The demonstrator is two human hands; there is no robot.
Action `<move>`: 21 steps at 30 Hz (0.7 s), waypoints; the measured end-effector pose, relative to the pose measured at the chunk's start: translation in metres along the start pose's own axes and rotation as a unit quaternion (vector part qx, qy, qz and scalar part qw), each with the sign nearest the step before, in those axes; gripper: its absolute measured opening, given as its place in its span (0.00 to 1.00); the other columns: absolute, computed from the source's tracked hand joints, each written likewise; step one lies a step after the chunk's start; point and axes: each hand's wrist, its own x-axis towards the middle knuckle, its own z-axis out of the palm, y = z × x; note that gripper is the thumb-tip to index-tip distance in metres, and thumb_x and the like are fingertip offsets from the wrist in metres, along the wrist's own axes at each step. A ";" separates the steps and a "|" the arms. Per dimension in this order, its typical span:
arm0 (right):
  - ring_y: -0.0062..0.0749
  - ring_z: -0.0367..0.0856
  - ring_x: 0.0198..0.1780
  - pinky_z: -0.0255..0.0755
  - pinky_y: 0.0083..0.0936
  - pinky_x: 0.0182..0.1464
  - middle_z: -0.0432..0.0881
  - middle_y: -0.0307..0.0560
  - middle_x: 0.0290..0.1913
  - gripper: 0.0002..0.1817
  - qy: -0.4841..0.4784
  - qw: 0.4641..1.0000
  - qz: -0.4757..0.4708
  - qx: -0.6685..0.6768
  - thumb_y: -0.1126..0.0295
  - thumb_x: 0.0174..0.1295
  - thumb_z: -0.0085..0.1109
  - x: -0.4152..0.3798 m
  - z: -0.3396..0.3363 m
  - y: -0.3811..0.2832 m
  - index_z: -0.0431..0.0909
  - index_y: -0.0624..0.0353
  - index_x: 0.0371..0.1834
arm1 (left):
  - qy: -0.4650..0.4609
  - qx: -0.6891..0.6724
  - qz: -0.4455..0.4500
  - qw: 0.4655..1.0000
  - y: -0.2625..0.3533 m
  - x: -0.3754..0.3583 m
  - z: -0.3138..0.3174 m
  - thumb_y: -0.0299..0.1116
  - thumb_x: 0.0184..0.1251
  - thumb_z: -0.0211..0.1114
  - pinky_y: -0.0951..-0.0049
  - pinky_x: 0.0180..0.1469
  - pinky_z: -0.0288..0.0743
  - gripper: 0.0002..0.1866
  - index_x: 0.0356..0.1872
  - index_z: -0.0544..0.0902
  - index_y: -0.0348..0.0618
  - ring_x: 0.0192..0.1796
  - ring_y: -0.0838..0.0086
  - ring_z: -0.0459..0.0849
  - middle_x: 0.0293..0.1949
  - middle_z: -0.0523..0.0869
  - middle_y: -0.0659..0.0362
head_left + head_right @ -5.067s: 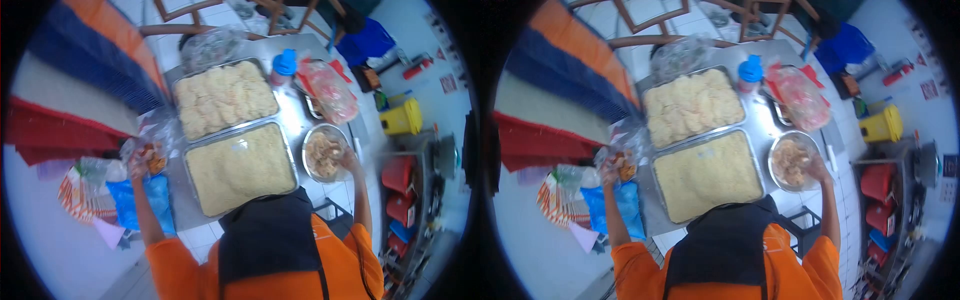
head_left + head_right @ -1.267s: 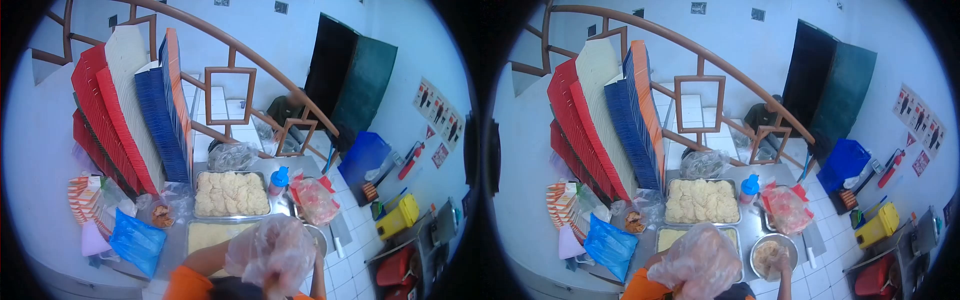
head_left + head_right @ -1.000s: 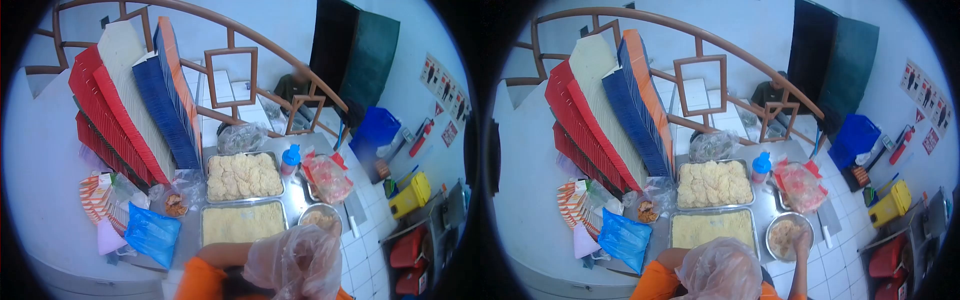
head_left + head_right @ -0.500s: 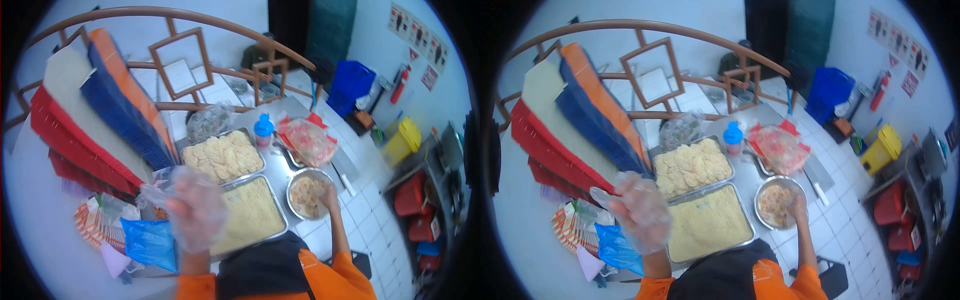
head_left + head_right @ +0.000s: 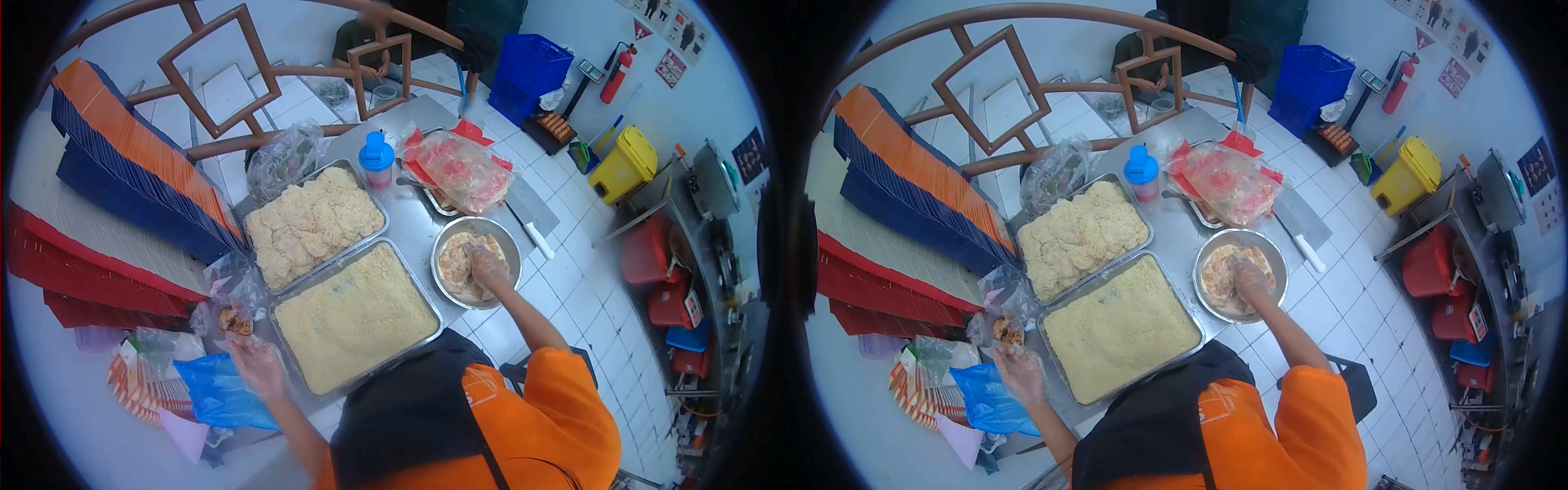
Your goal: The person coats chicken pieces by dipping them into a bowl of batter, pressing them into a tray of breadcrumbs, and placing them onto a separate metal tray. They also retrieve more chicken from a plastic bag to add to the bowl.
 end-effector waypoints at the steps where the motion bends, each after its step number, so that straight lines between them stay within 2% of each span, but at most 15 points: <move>1: 0.42 0.80 0.53 0.77 0.35 0.52 0.81 0.54 0.50 0.14 -0.003 1.000 0.000 -0.005 0.70 0.63 0.47 0.008 -0.004 0.006 0.78 0.58 0.49 | -0.001 0.002 0.003 1.000 -0.003 -0.004 -0.003 0.40 0.74 0.56 0.77 0.35 0.74 0.07 0.43 0.80 0.52 0.34 0.80 0.78 0.34 0.83 0.70; 3: 0.45 0.80 0.52 0.76 0.36 0.50 0.82 0.57 0.48 0.14 -0.056 0.990 -0.046 -0.119 0.67 0.55 0.58 0.034 -0.009 0.030 0.80 0.61 0.44 | 0.033 -0.015 0.007 0.999 -0.009 -0.011 -0.004 0.40 0.74 0.56 0.77 0.36 0.74 0.07 0.42 0.79 0.52 0.33 0.80 0.77 0.33 0.82 0.69; 4: 0.55 0.83 0.41 0.78 0.42 0.47 0.83 0.62 0.39 0.27 -0.121 0.992 -0.003 0.047 0.58 0.45 0.67 0.058 0.012 0.068 0.78 0.68 0.43 | 0.062 -0.026 0.013 0.998 -0.012 -0.014 -0.004 0.40 0.74 0.56 0.78 0.36 0.73 0.07 0.40 0.79 0.51 0.33 0.79 0.77 0.32 0.82 0.69; 5: 0.55 0.83 0.41 0.78 0.42 0.47 0.83 0.62 0.39 0.27 -0.122 0.992 -0.003 0.042 0.58 0.45 0.67 0.059 -0.002 0.067 0.78 0.68 0.43 | 0.065 -0.030 0.012 0.997 -0.015 -0.014 -0.009 0.40 0.74 0.56 0.78 0.36 0.73 0.07 0.40 0.79 0.51 0.33 0.79 0.77 0.32 0.82 0.69; 7: 0.55 0.83 0.38 0.78 0.41 0.46 0.83 0.62 0.37 0.27 -0.186 0.981 -0.059 0.005 0.55 0.44 0.70 0.042 -0.051 0.040 0.79 0.68 0.39 | 0.044 -0.021 0.017 0.999 -0.017 -0.015 -0.022 0.40 0.74 0.56 0.79 0.37 0.72 0.08 0.38 0.78 0.49 0.32 0.79 0.75 0.31 0.81 0.68; 8: 0.55 0.83 0.38 0.78 0.41 0.46 0.83 0.62 0.37 0.27 -0.186 0.981 -0.060 0.004 0.55 0.44 0.70 0.031 -0.075 0.016 0.79 0.68 0.39 | 0.046 -0.021 0.019 0.999 -0.019 -0.015 -0.020 0.40 0.74 0.56 0.79 0.37 0.72 0.08 0.38 0.78 0.49 0.32 0.79 0.75 0.31 0.81 0.68; 9: 0.53 0.83 0.39 0.78 0.40 0.46 0.83 0.61 0.38 0.27 -0.184 0.976 -0.104 -0.044 0.56 0.44 0.70 0.018 -0.096 -0.011 0.78 0.67 0.41 | 0.068 -0.020 0.028 0.997 -0.021 -0.016 -0.016 0.39 0.74 0.55 0.79 0.37 0.72 0.08 0.39 0.78 0.48 0.32 0.80 0.75 0.31 0.80 0.68; 10: 0.51 0.83 0.39 0.78 0.39 0.46 0.83 0.60 0.39 0.28 -0.181 0.968 -0.149 -0.092 0.56 0.44 0.70 0.012 -0.104 -0.025 0.78 0.66 0.43 | 0.089 -0.020 0.039 0.995 -0.024 -0.016 -0.013 0.39 0.75 0.55 0.78 0.37 0.71 0.08 0.40 0.78 0.48 0.33 0.80 0.74 0.32 0.80 0.67; 11: 0.51 0.83 0.39 0.78 0.39 0.46 0.83 0.60 0.39 0.28 -0.181 0.967 -0.152 -0.093 0.56 0.44 0.70 0.008 -0.093 -0.025 0.78 0.66 0.43 | 0.090 -0.021 0.042 0.995 -0.028 -0.016 -0.012 0.39 0.75 0.55 0.78 0.37 0.71 0.08 0.40 0.78 0.48 0.33 0.80 0.74 0.32 0.80 0.67; 13: 0.46 0.82 0.48 0.78 0.40 0.43 0.82 0.49 0.51 0.38 -0.009 0.969 -0.228 -0.099 0.57 0.44 0.70 -0.002 -0.060 -0.021 0.71 0.57 0.61 | 0.154 0.003 0.048 0.987 -0.034 -0.016 -0.015 0.39 0.75 0.55 0.78 0.37 0.71 0.07 0.42 0.77 0.48 0.33 0.80 0.74 0.33 0.80 0.68; 14: 0.46 0.82 0.48 0.78 0.40 0.43 0.82 0.49 0.51 0.38 -0.011 0.968 -0.230 -0.099 0.57 0.44 0.70 -0.003 -0.046 -0.022 0.71 0.57 0.61 | 0.157 0.003 0.050 0.986 -0.036 -0.015 -0.021 0.39 0.75 0.55 0.78 0.37 0.71 0.07 0.42 0.77 0.48 0.33 0.80 0.74 0.33 0.80 0.68; 16: 0.40 0.83 0.44 0.78 0.38 0.41 0.83 0.52 0.43 0.32 -0.031 0.973 -0.152 -0.173 0.58 0.45 0.65 -0.002 -0.030 -0.035 0.74 0.60 0.56 | 0.115 -0.005 0.024 0.993 -0.039 -0.014 -0.030 0.38 0.72 0.60 0.77 0.40 0.72 0.08 0.44 0.78 0.48 0.37 0.78 0.75 0.35 0.80 0.68; 20: 0.38 0.84 0.40 0.79 0.38 0.36 0.84 0.48 0.39 0.32 0.015 0.967 -0.150 -0.204 0.58 0.43 0.65 0.000 -0.021 -0.037 0.75 0.57 0.55 | 0.143 0.004 0.029 0.989 -0.046 -0.018 -0.033 0.37 0.71 0.60 0.77 0.41 0.72 0.06 0.43 0.78 0.49 0.37 0.78 0.75 0.36 0.80 0.68; 21: 0.36 0.84 0.37 0.79 0.38 0.34 0.84 0.47 0.36 0.31 -0.041 0.965 -0.133 -0.220 0.59 0.42 0.65 0.010 -0.012 -0.033 0.76 0.56 0.54 | 0.144 0.003 0.032 0.989 -0.047 -0.016 -0.040 0.37 0.71 0.60 0.77 0.41 0.73 0.06 0.44 0.78 0.49 0.37 0.78 0.75 0.37 0.80 0.68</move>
